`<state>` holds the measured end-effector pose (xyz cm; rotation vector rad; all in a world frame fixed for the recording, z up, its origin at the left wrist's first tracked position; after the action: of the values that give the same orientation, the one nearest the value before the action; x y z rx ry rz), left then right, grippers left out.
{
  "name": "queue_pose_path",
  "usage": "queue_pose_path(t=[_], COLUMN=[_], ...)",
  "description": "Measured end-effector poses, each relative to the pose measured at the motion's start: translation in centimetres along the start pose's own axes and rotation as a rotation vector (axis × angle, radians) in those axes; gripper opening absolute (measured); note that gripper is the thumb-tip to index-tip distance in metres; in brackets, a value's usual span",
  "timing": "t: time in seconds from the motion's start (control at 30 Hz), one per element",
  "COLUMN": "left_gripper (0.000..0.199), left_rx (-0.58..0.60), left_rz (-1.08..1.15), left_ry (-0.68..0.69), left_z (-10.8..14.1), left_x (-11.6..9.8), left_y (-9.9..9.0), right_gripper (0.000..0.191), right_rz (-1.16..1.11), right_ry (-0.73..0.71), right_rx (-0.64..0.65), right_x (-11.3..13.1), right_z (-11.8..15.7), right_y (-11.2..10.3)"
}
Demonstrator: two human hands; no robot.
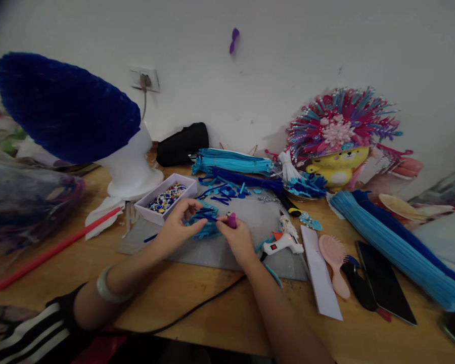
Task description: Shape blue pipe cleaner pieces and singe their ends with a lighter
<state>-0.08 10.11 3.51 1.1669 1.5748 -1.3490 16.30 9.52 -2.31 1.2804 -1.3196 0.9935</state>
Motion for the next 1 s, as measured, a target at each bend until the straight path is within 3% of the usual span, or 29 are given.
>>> queue_pose_path(t=[0.2, 0.53, 0.8, 1.0], left_gripper=[0.007, 0.011, 0.017, 0.017], left_rx=[0.098, 0.14, 0.135, 0.108], left_rz=[-0.199, -0.195, 0.032, 0.086], left_ry=[0.142, 0.036, -0.171, -0.197], left_z=[0.4, 0.1, -0.3, -0.3], left_x=[-1.1, -0.4, 1.2, 1.4], left_y=[1.4, 1.8, 1.6, 1.4], right_gripper=[0.009, 0.017, 0.048, 0.057], right_rz=[0.093, 0.041, -0.215, -0.13], right_ry=[-0.044, -0.048, 0.356, 0.436], right_rx=[0.061, 0.051, 0.027, 0.026], right_x=[1.3, 1.3, -2.9, -3.9], right_z=[-0.3, -0.2, 0.9, 0.7], right_y=[0.5, 0.3, 0.5, 0.1])
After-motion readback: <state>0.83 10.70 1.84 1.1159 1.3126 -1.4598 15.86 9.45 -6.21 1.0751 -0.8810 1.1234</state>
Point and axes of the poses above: each hand's wrist, its own z-axis away from the middle knuckle, its own y-axis out of the palm, x = y × z, the point moved 10 cm from there along -z, towards the middle knuckle, and after that the axes turned 14 degrees about -y, right-handed, at the moved point
